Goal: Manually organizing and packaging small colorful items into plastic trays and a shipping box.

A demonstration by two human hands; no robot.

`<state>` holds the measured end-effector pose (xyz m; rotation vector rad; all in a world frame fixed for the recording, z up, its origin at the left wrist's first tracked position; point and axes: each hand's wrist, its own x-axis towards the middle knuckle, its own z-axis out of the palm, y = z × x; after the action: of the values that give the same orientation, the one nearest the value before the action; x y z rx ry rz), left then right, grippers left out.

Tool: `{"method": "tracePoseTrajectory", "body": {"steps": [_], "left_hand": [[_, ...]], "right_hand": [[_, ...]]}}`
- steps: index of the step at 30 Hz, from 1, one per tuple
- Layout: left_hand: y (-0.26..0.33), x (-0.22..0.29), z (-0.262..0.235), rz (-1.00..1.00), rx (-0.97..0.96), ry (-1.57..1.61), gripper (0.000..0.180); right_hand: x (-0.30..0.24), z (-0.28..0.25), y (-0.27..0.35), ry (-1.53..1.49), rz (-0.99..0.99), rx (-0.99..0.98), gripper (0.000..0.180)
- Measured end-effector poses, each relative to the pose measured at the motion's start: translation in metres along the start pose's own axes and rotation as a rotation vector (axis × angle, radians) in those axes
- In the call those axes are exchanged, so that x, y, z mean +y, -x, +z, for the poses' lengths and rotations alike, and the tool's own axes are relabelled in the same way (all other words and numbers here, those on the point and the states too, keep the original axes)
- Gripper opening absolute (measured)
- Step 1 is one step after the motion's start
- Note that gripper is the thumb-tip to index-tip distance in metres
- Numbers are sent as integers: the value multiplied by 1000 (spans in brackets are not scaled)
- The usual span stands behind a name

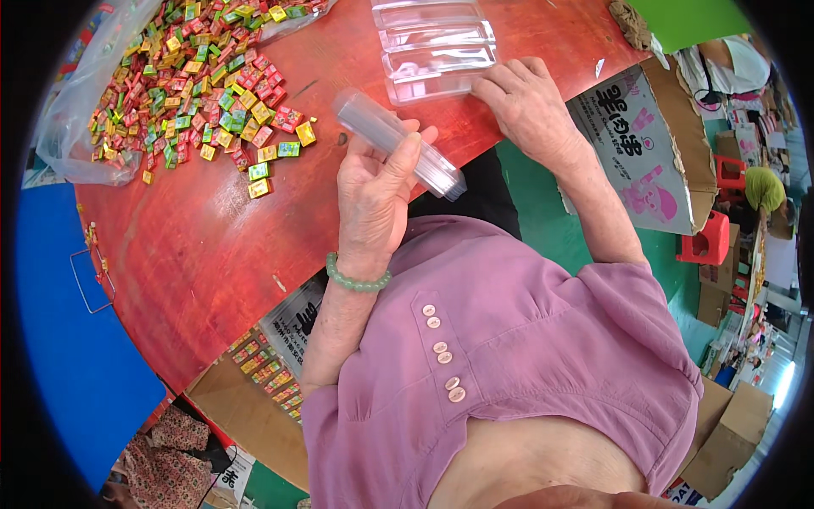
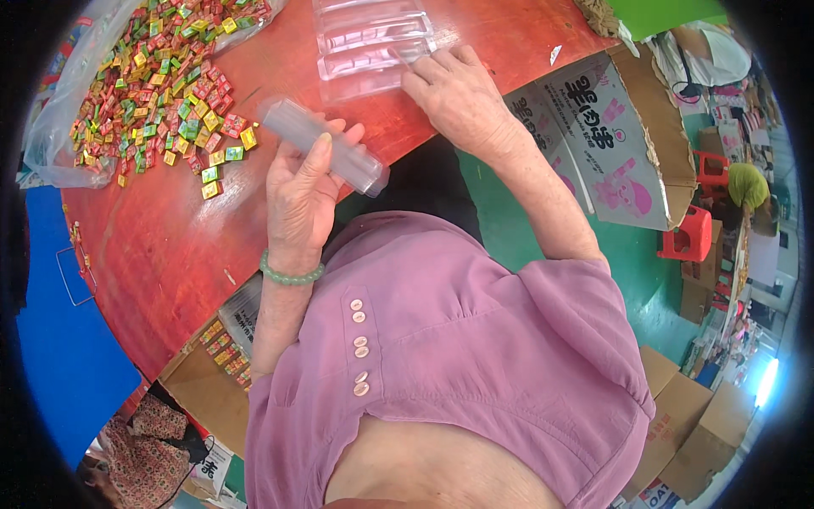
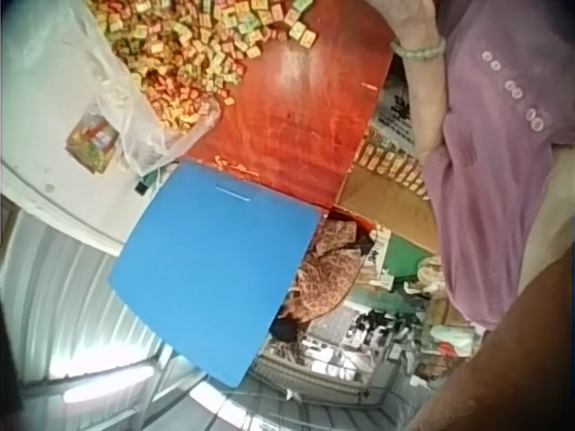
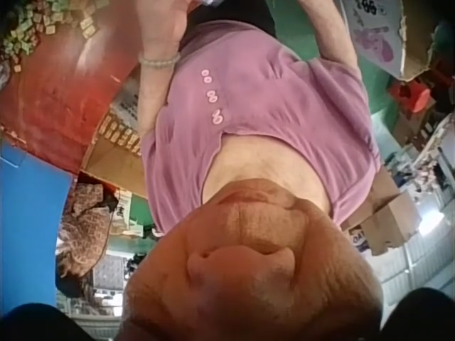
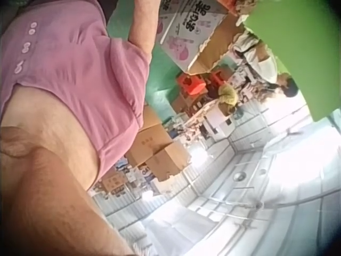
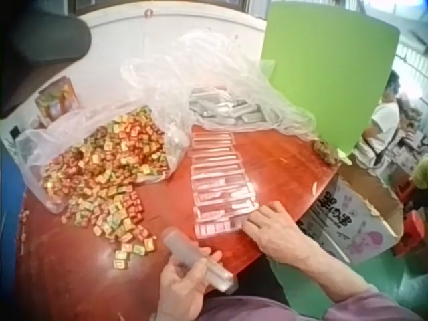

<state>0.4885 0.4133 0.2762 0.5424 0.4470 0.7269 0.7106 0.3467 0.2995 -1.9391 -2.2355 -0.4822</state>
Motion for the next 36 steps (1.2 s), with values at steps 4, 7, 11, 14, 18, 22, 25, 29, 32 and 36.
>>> {"method": "tracePoseTrajectory", "body": {"steps": [4, 7, 11, 14, 18, 22, 25, 29, 32, 36], "left_hand": [[0, -2, 1, -10, 4, 5, 31], [0, -4, 1, -27, -12, -7, 32], [-3, -7, 2, 8, -34, -9, 35], [-4, -7, 0, 1, -59, -14, 36], [0, -2, -4, -37, -113, -17, 36], [3, 3, -6, -45, -140, -69, 36], [4, 6, -4, -74, -158, -78, 37], [3, 1, -7, -63, -139, -175, 38], [4, 1, -6, -32, -143, -257, 38], [6, 1, -5, 10, -150, -268, 39]], "right_hand": [[-3, -3, 1, -11, 81, 34, 26], [-22, -18, 3, -257, 165, 76, 19], [-52, -38, 6, -1035, 273, -62, 16], [-63, -39, 8, -1129, 353, -145, 15], [-66, -32, 14, -1557, 587, -186, 10], [-74, -31, 18, -1603, 646, -216, 9], [-79, -31, 22, -1649, 683, -191, 7], [-98, -43, 16, -1008, 546, -56, 7], [-110, -45, 12, -793, 466, 2, 9], [-112, -36, 16, -728, 429, 92, 9]]}}
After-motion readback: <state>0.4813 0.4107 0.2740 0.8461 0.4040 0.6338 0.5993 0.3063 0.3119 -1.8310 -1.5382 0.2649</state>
